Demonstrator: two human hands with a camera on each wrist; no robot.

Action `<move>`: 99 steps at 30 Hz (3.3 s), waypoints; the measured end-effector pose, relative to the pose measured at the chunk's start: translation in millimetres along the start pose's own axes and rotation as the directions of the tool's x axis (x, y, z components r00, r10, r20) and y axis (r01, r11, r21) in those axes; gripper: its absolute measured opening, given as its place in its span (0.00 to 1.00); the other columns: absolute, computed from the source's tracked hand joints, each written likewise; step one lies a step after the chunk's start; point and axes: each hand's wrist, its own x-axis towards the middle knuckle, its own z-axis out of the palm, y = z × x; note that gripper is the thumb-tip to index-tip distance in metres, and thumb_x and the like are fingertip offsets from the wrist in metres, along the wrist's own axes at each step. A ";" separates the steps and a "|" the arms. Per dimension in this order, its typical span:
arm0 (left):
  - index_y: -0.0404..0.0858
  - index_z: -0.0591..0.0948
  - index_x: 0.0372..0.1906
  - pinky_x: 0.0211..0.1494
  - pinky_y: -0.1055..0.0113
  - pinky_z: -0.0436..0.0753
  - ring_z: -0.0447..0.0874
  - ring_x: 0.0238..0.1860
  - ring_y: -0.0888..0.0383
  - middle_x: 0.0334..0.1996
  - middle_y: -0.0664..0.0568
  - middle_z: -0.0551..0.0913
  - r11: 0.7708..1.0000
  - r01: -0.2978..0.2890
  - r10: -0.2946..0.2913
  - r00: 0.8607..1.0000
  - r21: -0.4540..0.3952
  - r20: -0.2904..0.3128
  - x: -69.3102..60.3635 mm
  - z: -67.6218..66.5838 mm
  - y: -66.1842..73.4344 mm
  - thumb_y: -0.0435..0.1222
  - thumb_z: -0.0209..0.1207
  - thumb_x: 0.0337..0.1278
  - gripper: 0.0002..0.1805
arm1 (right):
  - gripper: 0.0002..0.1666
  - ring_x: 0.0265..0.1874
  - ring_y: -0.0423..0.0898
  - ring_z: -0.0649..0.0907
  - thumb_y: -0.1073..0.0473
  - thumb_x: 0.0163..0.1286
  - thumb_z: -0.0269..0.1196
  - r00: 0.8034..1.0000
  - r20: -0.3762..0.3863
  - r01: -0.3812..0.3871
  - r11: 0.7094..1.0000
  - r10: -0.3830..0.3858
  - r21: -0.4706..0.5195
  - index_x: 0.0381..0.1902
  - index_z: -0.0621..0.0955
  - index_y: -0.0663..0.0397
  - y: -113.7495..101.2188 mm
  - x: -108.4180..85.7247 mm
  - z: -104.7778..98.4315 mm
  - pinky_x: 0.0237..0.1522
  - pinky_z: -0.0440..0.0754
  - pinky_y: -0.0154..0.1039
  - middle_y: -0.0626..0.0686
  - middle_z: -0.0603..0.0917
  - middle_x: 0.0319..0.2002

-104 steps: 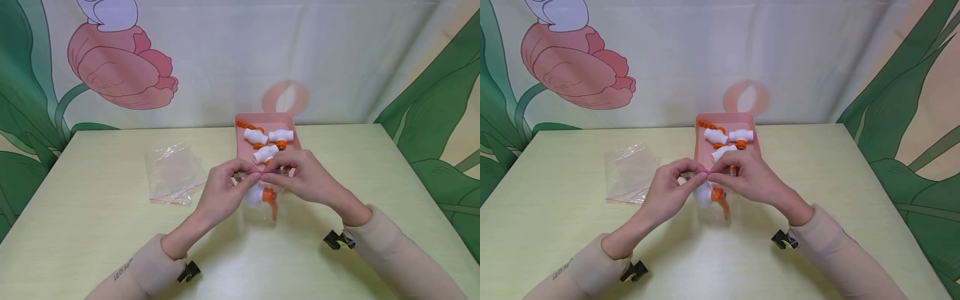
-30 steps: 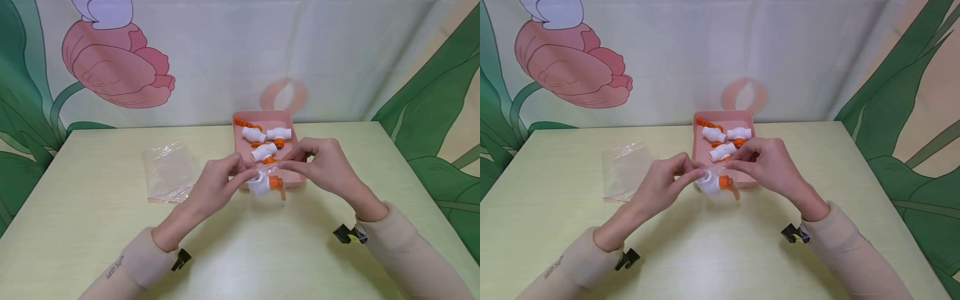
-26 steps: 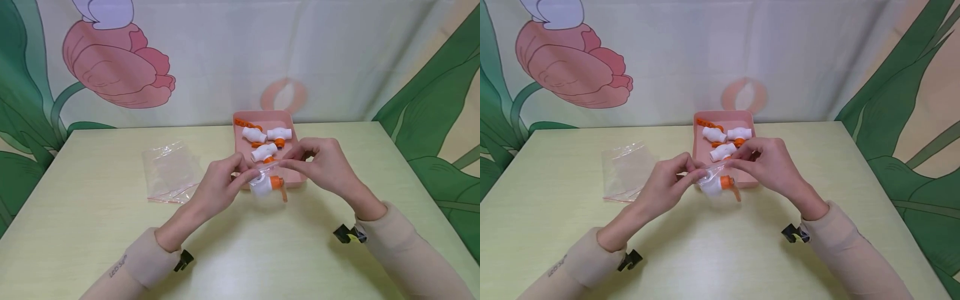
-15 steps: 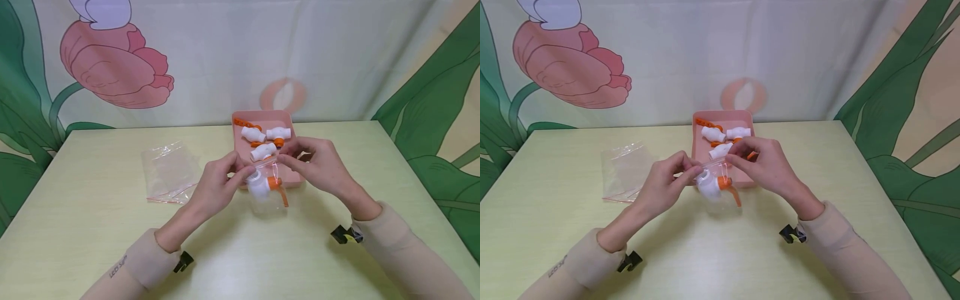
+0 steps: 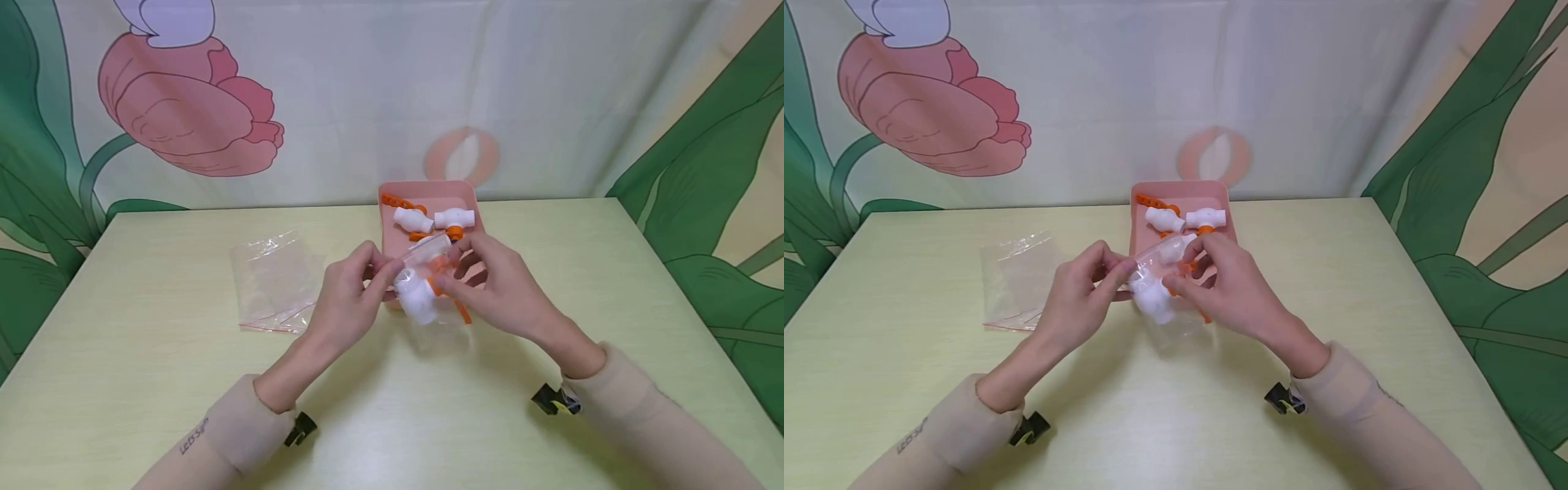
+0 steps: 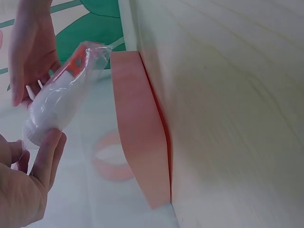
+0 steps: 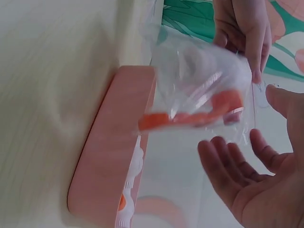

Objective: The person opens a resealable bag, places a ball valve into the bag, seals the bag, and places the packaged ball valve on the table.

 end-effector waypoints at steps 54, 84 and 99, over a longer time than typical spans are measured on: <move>0.30 0.77 0.38 0.41 0.61 0.89 0.88 0.43 0.46 0.42 0.41 0.80 0.963 0.215 -0.199 0.974 -0.163 0.113 6.2 2.5 0.1 0.36 0.58 0.76 0.12 | 0.36 0.44 0.48 0.79 0.54 0.54 0.75 0.989 -0.021 0.130 0.916 -0.149 -0.380 0.58 0.78 0.63 -1.1 -1.7 25.2 0.42 0.82 0.45 0.53 0.82 0.48; 0.25 0.72 0.43 0.53 0.62 0.85 0.87 0.52 0.45 0.49 0.35 0.78 0.865 0.350 -0.304 0.936 -0.359 0.178 13.7 11.9 7.5 0.31 0.49 0.80 0.09 | 0.46 0.56 0.58 0.76 0.55 0.49 0.84 0.985 -0.092 0.089 0.897 -0.143 -0.432 0.63 0.77 0.67 -2.4 -4.4 16.6 0.47 0.83 0.51 0.63 0.75 0.58; 0.30 0.78 0.52 0.55 0.57 0.85 0.83 0.51 0.42 0.48 0.40 0.81 0.940 0.307 -0.253 0.921 -0.150 0.296 7.0 -5.6 -1.6 0.36 0.53 0.78 0.12 | 0.45 0.49 0.57 0.78 0.56 0.53 0.81 0.996 -0.091 -0.031 0.892 -0.011 -0.451 0.64 0.76 0.69 6.1 -3.0 -7.2 0.47 0.82 0.52 0.62 0.79 0.53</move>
